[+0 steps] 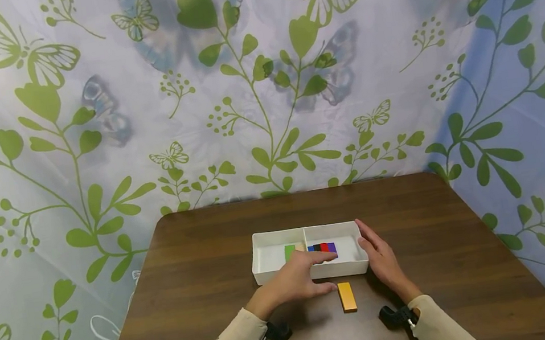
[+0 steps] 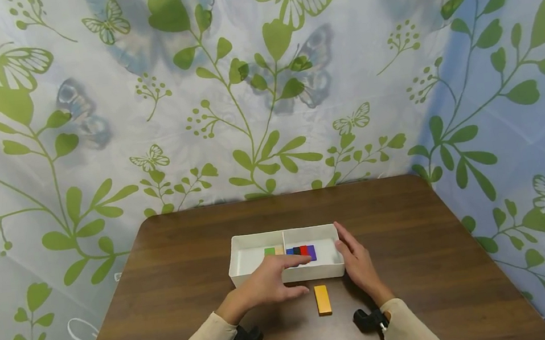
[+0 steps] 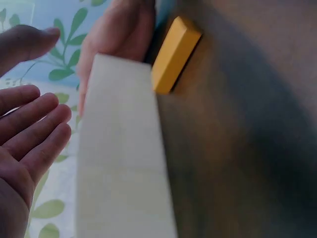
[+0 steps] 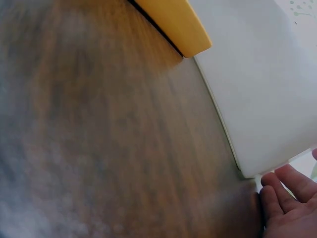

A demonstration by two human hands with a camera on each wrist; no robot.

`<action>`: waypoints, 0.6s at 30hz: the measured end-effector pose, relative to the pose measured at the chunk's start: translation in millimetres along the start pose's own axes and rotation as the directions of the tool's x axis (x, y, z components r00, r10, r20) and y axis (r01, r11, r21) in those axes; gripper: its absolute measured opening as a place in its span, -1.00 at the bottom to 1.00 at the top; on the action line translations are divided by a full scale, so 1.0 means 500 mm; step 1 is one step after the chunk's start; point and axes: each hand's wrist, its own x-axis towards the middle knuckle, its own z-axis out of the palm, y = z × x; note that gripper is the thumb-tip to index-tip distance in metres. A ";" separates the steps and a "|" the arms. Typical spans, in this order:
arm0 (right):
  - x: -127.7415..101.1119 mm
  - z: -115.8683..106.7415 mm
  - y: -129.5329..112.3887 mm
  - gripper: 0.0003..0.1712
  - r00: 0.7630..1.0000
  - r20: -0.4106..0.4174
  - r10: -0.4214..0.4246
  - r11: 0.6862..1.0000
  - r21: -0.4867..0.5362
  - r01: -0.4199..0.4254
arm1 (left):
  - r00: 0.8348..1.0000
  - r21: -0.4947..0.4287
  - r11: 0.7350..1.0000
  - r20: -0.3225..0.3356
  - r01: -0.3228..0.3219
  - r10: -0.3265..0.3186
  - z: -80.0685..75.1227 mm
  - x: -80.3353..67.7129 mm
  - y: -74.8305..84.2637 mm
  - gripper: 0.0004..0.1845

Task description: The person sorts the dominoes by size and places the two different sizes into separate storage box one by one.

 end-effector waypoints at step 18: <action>-0.002 -0.002 -0.001 -0.36 0.999 -0.018 -0.043 0.999 0.003 0.043 | 0.999 -0.005 0.999 -0.024 0.040 -0.040 0.106 -0.018 0.017 -0.31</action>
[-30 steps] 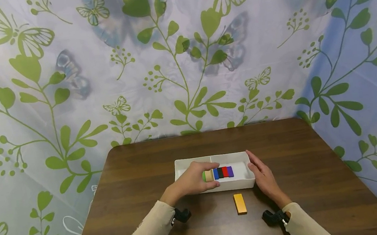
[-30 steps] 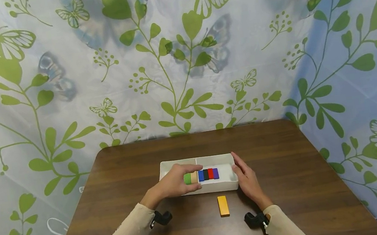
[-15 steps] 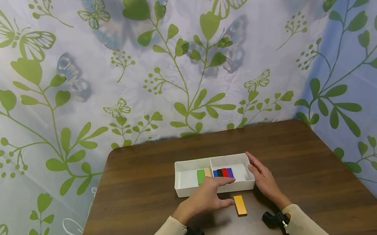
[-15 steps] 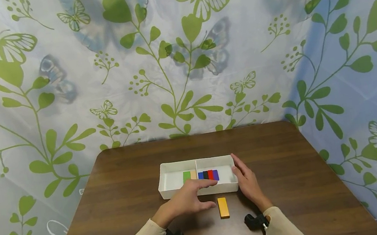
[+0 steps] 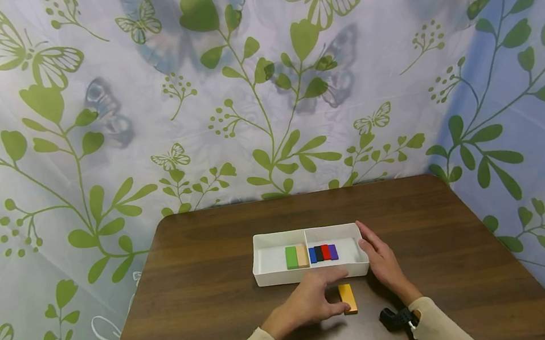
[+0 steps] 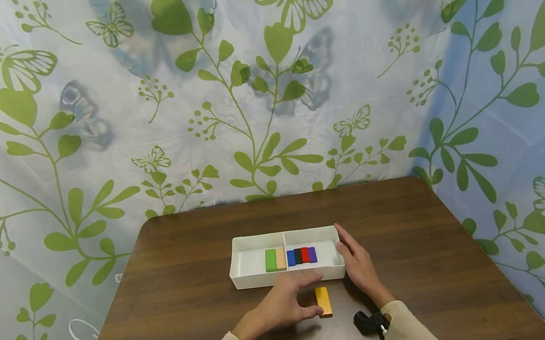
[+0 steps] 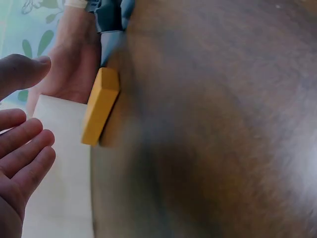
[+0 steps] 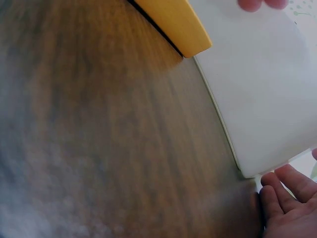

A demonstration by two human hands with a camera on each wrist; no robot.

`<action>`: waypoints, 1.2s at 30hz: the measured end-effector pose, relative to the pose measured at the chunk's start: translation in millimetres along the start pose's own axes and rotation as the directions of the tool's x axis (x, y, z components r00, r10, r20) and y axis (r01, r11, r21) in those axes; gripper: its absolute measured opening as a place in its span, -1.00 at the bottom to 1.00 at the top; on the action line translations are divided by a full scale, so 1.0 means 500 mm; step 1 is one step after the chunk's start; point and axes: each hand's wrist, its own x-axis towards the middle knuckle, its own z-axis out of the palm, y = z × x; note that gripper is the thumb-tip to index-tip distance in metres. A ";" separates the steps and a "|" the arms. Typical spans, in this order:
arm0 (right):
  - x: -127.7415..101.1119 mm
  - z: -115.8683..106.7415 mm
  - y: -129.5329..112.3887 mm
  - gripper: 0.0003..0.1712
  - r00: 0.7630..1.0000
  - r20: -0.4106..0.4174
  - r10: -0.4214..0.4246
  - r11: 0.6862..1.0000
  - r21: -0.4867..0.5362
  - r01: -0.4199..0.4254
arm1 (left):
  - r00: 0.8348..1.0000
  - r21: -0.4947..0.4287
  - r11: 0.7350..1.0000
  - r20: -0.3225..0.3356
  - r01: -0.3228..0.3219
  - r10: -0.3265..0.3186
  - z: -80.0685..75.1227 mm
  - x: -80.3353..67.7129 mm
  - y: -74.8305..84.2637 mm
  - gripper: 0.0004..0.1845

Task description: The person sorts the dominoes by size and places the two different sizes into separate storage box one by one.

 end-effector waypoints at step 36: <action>0.000 0.001 -0.001 -0.34 1.000 0.004 0.029 0.999 0.021 -0.029 | 1.000 0.088 0.996 0.018 0.016 -0.017 0.050 -0.006 -0.013 -0.38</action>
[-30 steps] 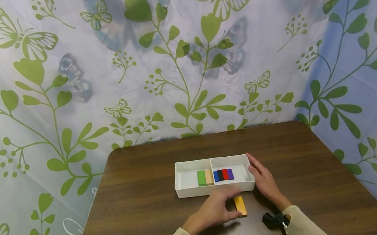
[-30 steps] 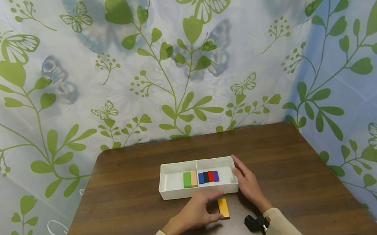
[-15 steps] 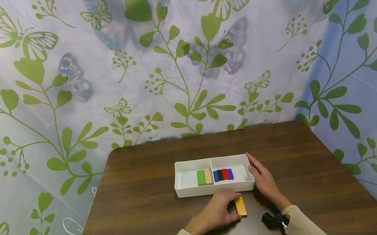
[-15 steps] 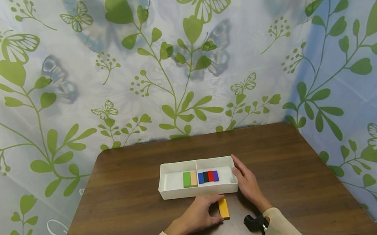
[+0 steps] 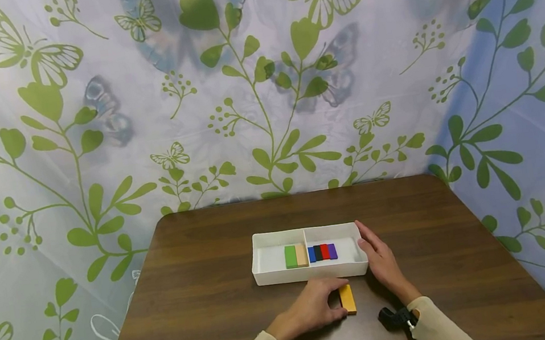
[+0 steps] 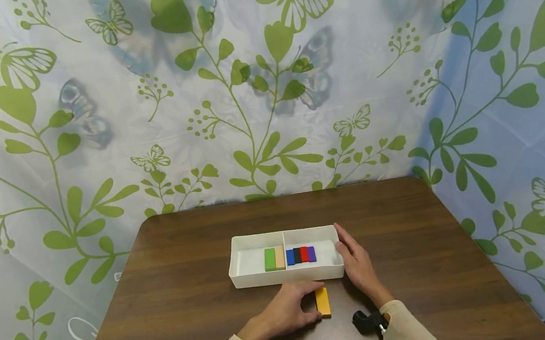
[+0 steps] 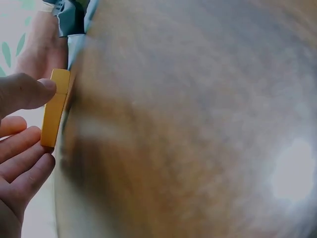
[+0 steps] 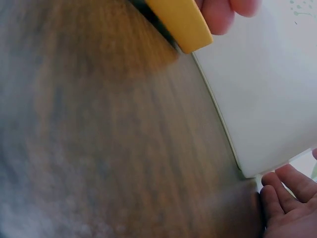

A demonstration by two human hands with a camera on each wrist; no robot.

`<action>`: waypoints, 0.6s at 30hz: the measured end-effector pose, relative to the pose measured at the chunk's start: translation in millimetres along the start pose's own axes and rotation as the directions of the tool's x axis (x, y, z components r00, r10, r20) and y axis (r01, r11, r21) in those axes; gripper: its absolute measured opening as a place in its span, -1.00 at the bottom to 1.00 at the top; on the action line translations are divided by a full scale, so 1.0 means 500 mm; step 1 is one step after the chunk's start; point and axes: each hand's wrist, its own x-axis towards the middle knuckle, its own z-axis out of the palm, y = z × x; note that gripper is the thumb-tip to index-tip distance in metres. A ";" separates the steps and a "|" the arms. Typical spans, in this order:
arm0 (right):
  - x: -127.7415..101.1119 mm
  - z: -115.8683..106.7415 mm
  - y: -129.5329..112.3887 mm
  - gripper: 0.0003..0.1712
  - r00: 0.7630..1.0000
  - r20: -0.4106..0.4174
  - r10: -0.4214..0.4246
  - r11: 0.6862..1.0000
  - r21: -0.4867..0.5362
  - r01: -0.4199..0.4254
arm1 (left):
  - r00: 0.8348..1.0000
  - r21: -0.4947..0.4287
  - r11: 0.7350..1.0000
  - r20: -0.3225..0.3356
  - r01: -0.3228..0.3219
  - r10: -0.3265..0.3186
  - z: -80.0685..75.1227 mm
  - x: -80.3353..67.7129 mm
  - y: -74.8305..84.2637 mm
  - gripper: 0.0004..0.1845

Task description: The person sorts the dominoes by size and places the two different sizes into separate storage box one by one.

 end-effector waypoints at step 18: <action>0.001 0.001 0.007 -0.34 1.000 0.005 0.005 1.000 -0.020 -0.005 | 1.000 -0.067 0.998 -0.018 0.011 -0.012 -0.120 0.005 0.009 -0.36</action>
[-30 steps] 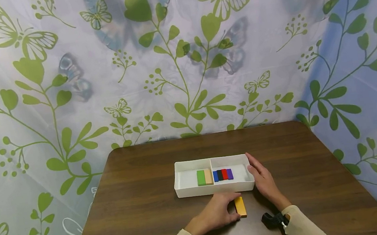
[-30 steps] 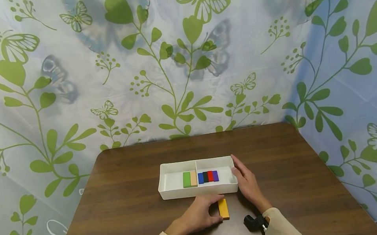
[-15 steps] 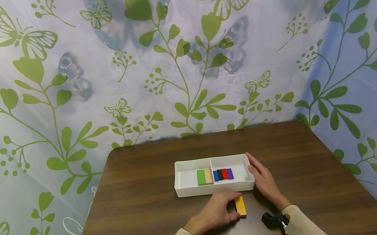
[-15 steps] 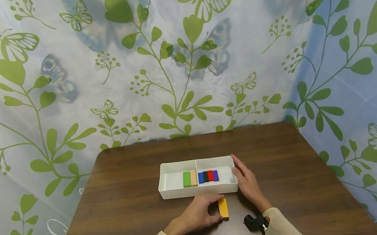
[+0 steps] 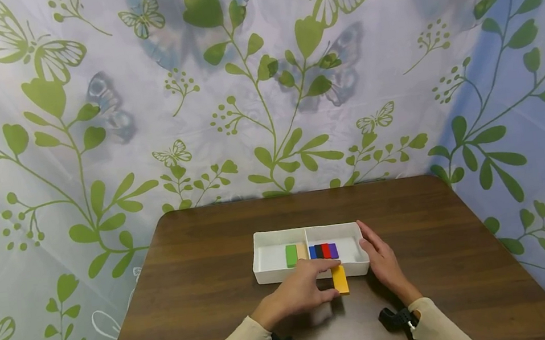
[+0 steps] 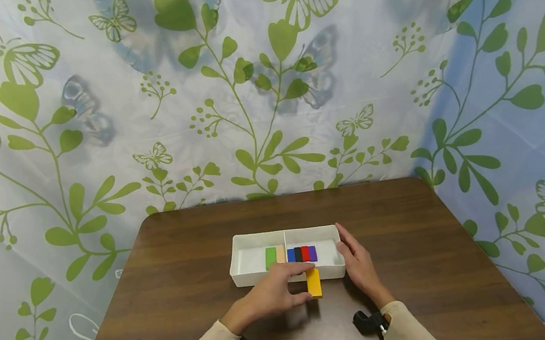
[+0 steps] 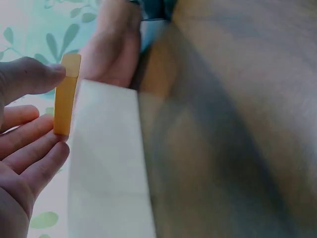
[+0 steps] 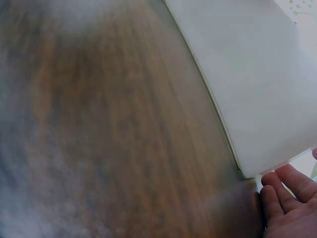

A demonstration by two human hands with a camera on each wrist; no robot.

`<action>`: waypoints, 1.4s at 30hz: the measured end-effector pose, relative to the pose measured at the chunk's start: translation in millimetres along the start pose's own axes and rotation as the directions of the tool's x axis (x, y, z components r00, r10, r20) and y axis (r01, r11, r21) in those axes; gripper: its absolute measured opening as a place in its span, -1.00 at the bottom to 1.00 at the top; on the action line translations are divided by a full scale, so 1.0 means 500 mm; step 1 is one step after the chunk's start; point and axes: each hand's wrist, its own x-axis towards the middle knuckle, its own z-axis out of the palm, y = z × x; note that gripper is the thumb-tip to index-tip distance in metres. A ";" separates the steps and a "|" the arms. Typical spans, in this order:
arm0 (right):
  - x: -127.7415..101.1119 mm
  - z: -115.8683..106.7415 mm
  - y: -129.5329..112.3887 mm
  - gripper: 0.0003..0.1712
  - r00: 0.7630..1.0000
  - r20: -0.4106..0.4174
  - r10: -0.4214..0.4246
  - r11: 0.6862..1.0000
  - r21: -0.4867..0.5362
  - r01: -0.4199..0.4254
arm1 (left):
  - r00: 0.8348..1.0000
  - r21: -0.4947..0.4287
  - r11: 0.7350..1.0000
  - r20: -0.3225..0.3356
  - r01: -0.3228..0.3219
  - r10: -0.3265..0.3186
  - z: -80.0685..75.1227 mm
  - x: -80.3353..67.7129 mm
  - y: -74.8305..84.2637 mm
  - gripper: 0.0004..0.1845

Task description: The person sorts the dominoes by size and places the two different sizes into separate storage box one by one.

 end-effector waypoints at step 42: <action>0.002 0.000 -0.004 -0.33 1.000 -0.001 -0.010 1.000 0.018 0.010 | 0.977 0.105 0.976 0.072 0.193 -0.201 -0.180 -0.040 -0.189 -0.38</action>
